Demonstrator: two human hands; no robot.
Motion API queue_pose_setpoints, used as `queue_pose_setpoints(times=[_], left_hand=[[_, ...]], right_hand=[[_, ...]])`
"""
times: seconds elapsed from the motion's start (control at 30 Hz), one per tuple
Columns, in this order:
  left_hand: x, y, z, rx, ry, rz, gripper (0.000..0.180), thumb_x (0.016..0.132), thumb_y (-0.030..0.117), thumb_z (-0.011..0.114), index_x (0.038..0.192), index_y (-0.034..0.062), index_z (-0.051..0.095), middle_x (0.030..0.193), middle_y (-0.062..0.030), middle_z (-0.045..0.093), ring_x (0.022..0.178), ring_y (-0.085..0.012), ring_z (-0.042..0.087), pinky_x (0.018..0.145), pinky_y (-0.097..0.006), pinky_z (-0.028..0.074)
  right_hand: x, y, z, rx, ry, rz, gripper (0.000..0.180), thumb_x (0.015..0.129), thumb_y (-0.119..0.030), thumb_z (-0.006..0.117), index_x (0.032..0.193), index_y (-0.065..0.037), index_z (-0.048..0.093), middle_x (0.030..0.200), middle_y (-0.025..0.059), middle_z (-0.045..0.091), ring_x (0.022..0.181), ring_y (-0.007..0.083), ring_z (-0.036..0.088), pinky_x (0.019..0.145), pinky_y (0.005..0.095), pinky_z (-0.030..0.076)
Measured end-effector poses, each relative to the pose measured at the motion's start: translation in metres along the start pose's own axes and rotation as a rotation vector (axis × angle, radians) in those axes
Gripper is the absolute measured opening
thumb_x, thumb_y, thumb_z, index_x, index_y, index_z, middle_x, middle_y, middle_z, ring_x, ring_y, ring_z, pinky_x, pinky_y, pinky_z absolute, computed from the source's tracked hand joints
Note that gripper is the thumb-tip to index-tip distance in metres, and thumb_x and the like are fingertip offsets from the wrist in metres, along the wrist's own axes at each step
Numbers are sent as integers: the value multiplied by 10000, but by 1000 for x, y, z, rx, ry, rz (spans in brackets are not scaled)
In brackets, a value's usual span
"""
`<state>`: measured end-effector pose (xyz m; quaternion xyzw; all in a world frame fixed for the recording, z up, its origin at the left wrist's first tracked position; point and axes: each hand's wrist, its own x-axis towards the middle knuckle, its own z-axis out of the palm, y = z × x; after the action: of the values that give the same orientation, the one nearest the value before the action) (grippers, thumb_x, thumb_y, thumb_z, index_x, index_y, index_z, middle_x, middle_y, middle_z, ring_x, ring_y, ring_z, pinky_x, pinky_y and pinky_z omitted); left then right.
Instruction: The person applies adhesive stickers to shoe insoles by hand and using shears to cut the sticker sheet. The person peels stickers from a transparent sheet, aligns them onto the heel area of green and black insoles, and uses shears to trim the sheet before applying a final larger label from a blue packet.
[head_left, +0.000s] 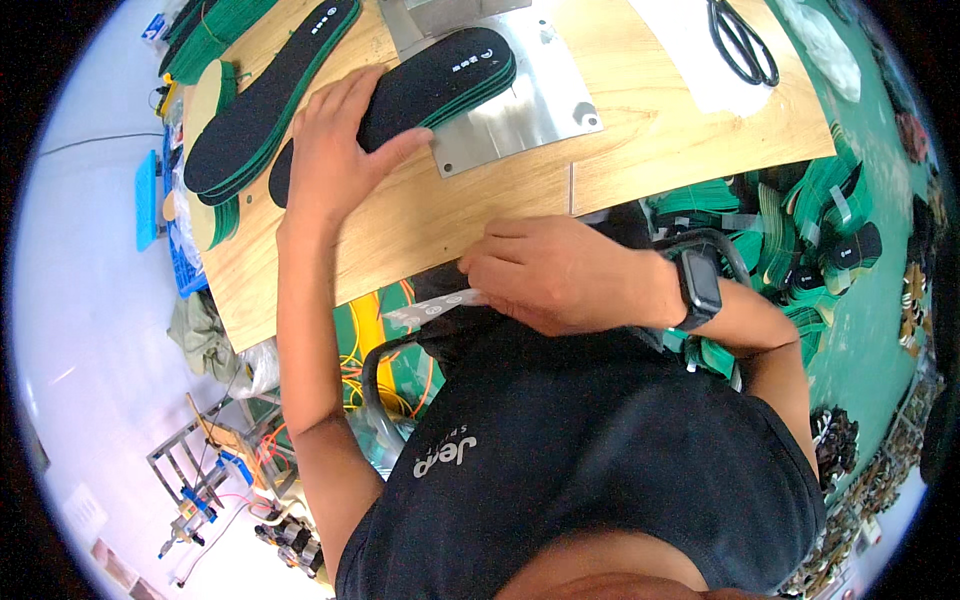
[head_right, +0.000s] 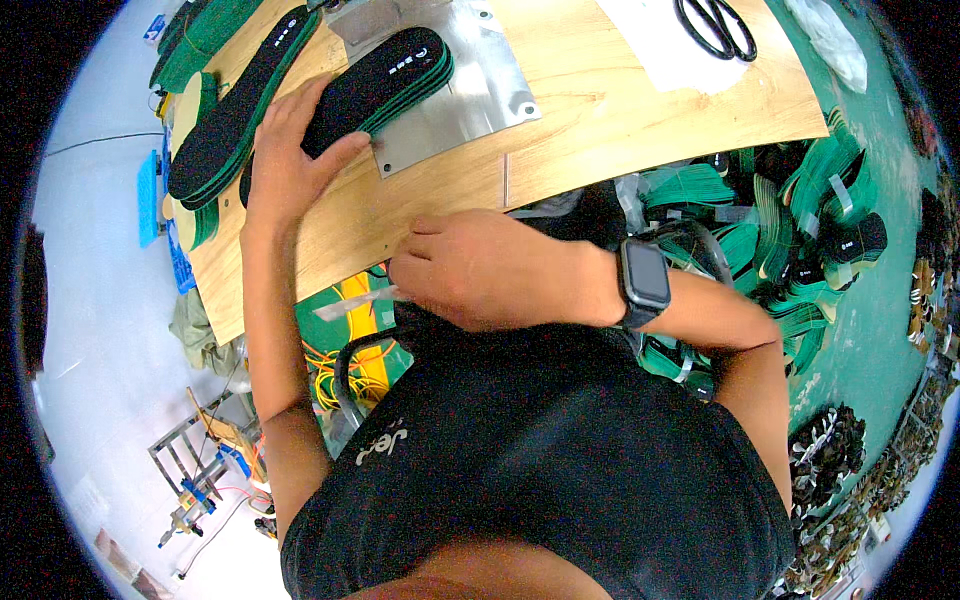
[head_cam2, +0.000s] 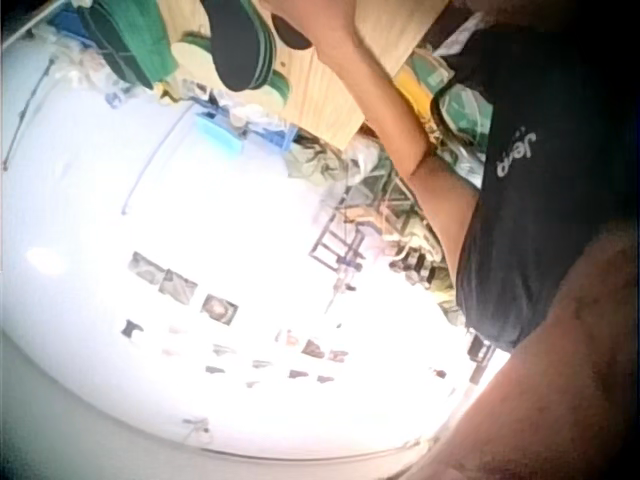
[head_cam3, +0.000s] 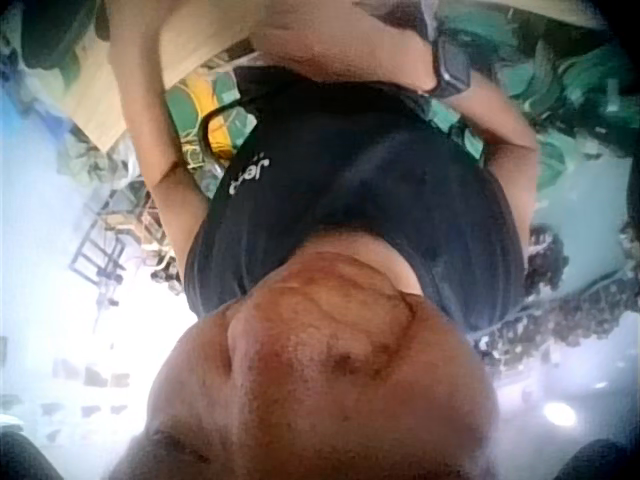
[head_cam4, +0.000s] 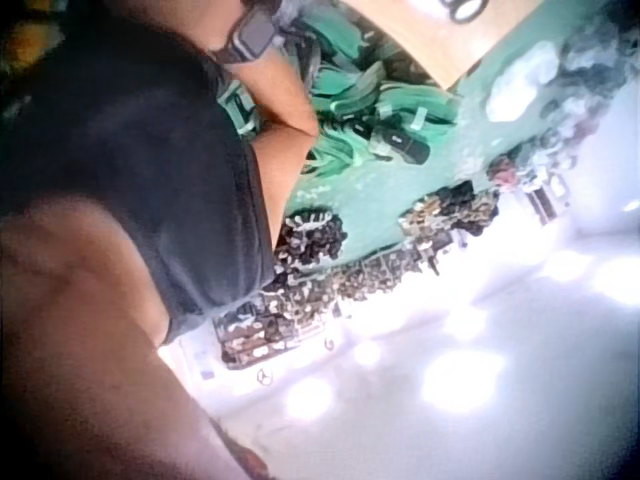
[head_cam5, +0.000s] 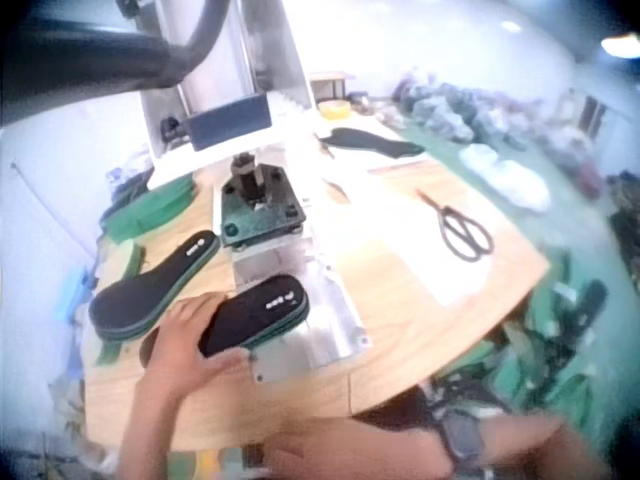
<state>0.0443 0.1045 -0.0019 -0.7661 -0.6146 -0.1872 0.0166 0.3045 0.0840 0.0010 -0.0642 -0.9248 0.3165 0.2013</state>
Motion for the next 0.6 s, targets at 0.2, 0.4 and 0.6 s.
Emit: queue_pose_setpoints(times=[0.2,0.4,0.6], left_hand=[[-14,19,-18,-403,193,57,456,763,179,676,1197,45,635,1206,-125,630,1101,-271,578,941,-352,458],[-50,70,-16,-868,86,-91,173,776,5,718,948,-3,706,875,-95,664,753,-163,618,681,-258,478],[-50,72,-6,-876,47,-44,193,799,93,746,965,5,703,890,-98,665,771,-195,620,672,-274,472]], right_hand=[[-10,-8,-5,259,346,256,110,897,-106,636,866,-12,589,705,132,570,636,335,546,569,377,425],[-9,-9,10,308,301,346,143,892,-122,660,846,-5,593,684,128,555,603,300,523,558,352,417],[-12,-3,10,310,441,298,181,891,-155,638,814,-10,562,705,195,555,635,383,555,543,412,424]])
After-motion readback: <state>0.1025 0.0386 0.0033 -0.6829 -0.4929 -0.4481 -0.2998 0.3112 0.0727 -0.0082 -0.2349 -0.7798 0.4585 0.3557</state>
